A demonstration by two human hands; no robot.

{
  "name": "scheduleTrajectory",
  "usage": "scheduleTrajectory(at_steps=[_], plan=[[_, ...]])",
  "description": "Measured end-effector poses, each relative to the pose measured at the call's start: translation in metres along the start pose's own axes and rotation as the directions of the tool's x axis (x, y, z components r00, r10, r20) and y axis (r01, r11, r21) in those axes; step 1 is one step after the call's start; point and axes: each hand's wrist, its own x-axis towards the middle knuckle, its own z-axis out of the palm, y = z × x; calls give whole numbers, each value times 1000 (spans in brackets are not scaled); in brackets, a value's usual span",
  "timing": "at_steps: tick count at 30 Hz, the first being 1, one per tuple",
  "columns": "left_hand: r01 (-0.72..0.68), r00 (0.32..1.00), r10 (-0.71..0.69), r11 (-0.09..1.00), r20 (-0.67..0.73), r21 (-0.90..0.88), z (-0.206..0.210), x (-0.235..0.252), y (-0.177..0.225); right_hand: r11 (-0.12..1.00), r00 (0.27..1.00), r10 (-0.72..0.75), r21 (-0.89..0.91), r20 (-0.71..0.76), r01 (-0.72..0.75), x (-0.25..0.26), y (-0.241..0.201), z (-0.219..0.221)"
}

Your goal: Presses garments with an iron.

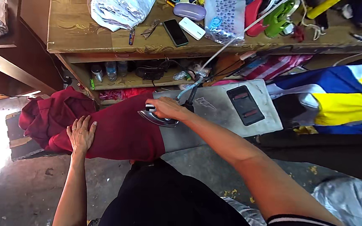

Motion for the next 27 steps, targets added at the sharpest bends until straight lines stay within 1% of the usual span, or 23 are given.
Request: scheduleTrajectory(at_steps=[1,2,4,5,8,10,11,12,13,14,15,16,17,18,19,20,21,22,23,24,25,26,27], plan=[[2,1000,-2,1000,2,2,0,0,-1,998,997,59,30,-43,-58,0,7,2],[4,1000,-4,1000,4,4,1,1,-1,987,985,149,76,-92,-142,1,16,2],[2,1000,-2,1000,-8,-4,1,2,-1,940,930,325,170,-171,-297,3,40,0],[-3,1000,3,1000,-21,-14,1,1,-1,917,904,382,202,-191,-345,0,54,0],[-13,1000,13,995,-6,-96,-2,-1,-6,884,862,452,245,-231,-398,-25,99,4],[-30,999,33,966,4,-257,-14,-1,-10,867,843,482,269,-239,-419,-48,126,4],[-36,999,32,931,-15,-364,-23,-2,-12,858,835,497,276,-237,-432,-60,138,6],[-28,999,10,889,-42,-458,-33,-1,-16,857,832,500,274,-241,-436,-71,149,8],[-16,996,-32,863,-86,-506,-42,1,-21,854,828,506,279,-242,-440,-81,159,10],[3,987,-82,866,-136,-500,-48,4,-29,854,826,505,285,-251,-435,-90,168,12],[47,978,-134,889,-160,-456,-54,8,-39,867,827,486,275,-284,-416,-99,175,14],[118,972,-186,914,-143,-389,-59,13,-50,898,824,435,241,-363,-368,-108,178,16],[215,964,-251,926,-83,-311,-63,19,-62,937,808,351,176,-474,-303,-115,177,18],[325,943,-332,917,6,-233,-66,25,-71,965,783,259,121,-566,-232,-119,169,18],[425,905,-413,891,105,-162,-67,31,-79,985,739,170,81,-651,-155,-117,160,18],[503,857,-479,858,192,-103,-66,36,-85,994,701,112,74,-705,-85,-110,148,19],[557,812,-526,828,253,-64,-65,39,-91,994,691,105,104,-715,-43,-99,132,23],[596,773,-559,802,299,-41,-63,40,-95,987,715,138,155,-685,-41,-84,117,30],[624,742,-580,781,337,-29,-62,41,-96,972,766,200,223,-611,-76,-67,101,38],[643,720,-586,765,373,-39,-62,41,-96,948,819,272,289,-505,-136,-50,86,48],[656,711,-581,751,397,-76,-62,40,-95,922,857,330,328,-397,-204,-32,72,57],[662,714,-567,739,410,-130,-63,40,-94,901,877,373,346,-302,-263,-17,57,63],[652,731,-548,736,407,-180,-62,40,-95,890,887,387,352,-252,-288,-4,43,71]])
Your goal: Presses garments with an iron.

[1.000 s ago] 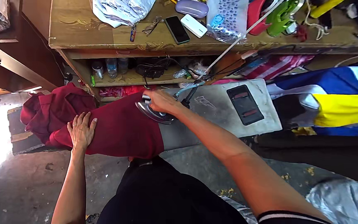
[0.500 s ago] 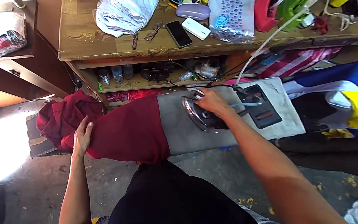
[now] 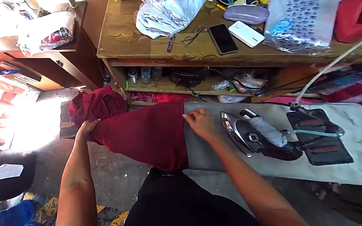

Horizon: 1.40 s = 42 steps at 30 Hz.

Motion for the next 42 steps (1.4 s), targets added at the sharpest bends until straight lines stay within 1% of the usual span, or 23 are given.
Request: scheduleTrajectory(at_steps=[2,4,6,7,8,9,10,11,12,13,15,17,19,21,24,26,29,32,35,36,38,40,42], plan=[[-84,996,83,995,-26,-50,0,3,-2,1000,1000,-7,13,26,6,5,-20,23],[-154,984,147,986,-106,-61,1,1,0,995,998,-57,82,23,55,4,-30,35],[-220,962,205,973,-179,-66,-2,-10,4,969,998,-47,246,38,36,-3,-34,36],[-255,952,233,963,-200,-89,-5,-19,6,917,998,7,397,61,-31,-7,-32,36],[-288,942,256,949,-215,-130,-8,-28,6,801,990,79,584,113,-131,-10,-27,37],[-316,935,273,930,-224,-186,-10,-37,3,633,974,142,741,176,-226,-16,-24,37],[-342,930,288,906,-227,-251,-11,-46,0,475,956,177,831,232,-290,-24,-20,35],[-366,925,304,874,-227,-321,-11,-54,-4,361,941,183,871,284,-333,-31,-14,31],[-386,921,320,833,-222,-396,-11,-61,-9,289,931,162,886,328,-362,-38,-7,26],[-403,915,342,784,-212,-473,-11,-68,-15,264,925,128,886,359,-381,-48,2,21],[-435,888,425,646,-177,-628,-10,-84,-33,308,920,60,869,388,-387,-71,24,8],[-421,847,516,501,-130,-756,-6,-100,-57,366,918,13,852,397,-374,-98,54,-7],[-359,819,571,426,-60,-830,5,-112,-81,400,912,1,835,411,-377,-121,85,-14],[-259,846,531,481,43,-838,23,-114,-100,419,899,12,814,438,-402,-130,101,-10],[-175,923,369,653,108,-737,49,-105,-100,543,873,21,727,488,-419,-109,94,-3],[-200,951,308,698,36,-688,56,-99,-88,580,861,16,696,509,-423,-86,76,-7],[-275,960,245,737,-135,-617,60,-90,-70,659,899,84,652,431,-374,-50,48,-13],[-303,952,222,788,-211,-536,59,-81,-62,766,916,143,544,375,-342,-21,28,-6],[-350,934,248,770,-256,-533,49,-80,-51,896,929,124,362,348,-256,-7,26,-10],[-367,926,253,776,-280,-512,45,-81,-47,934,947,129,286,293,-215,-4,29,-16],[-373,906,246,850,-346,-372,41,-83,-40,979,976,128,134,176,-153,-2,34,-26],[-356,868,250,916,-429,-187,46,-87,-30,998,996,54,4,64,-55,-4,29,-25],[-384,784,285,920,-552,-72,57,-95,-17,986,988,-152,-73,-17,150,-6,13,-17]])
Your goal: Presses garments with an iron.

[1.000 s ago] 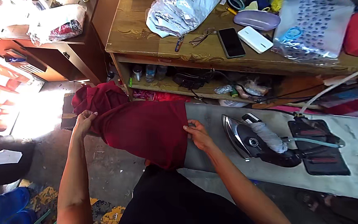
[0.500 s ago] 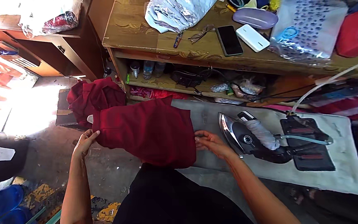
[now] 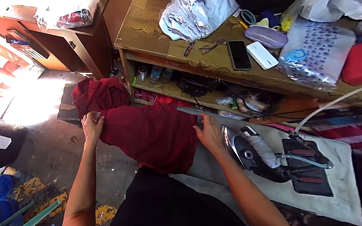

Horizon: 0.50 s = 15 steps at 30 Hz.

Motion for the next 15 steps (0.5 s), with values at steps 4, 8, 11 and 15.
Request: scheduleTrajectory(at_steps=[4,8,11,15], plan=[[-72,972,70,997,-225,-1,24,-27,19,834,819,-540,-7,193,551,-9,-62,47],[-112,953,112,994,-282,17,18,-41,17,735,669,-651,78,359,673,-15,-109,98],[-105,949,125,991,-289,85,0,-43,8,725,655,-660,86,367,683,-9,-131,110],[-220,963,250,944,-97,246,20,-58,24,694,632,-700,105,334,713,-6,-132,124]])
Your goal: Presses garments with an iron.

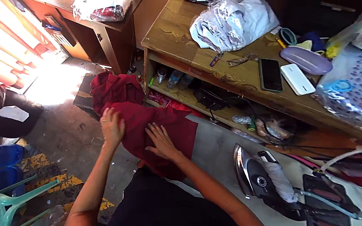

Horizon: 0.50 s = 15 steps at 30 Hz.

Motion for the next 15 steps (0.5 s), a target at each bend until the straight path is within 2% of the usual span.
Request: scheduleTrajectory(at_steps=[3,5,7,9,11,13,15], plan=[[-232,964,236,972,125,-46,39,-27,59,996,997,34,-79,-64,-39,-39,39,-2],[-370,903,396,915,170,-162,66,-54,101,990,997,61,-125,-56,-67,-69,62,-11],[-431,844,486,866,225,-253,90,-79,131,991,995,62,-110,-80,-70,-92,76,-16],[-412,822,488,865,293,-286,100,-87,147,999,988,43,-16,-146,-45,-107,79,-31],[-357,842,455,873,291,-331,92,-82,148,998,966,66,24,-249,-63,-128,74,-64],[-336,896,407,883,179,-327,74,-74,136,980,921,175,-26,-349,-197,-163,77,-108],[-309,944,326,925,43,-219,53,-61,114,918,853,336,-66,-400,-392,-205,90,-151]])
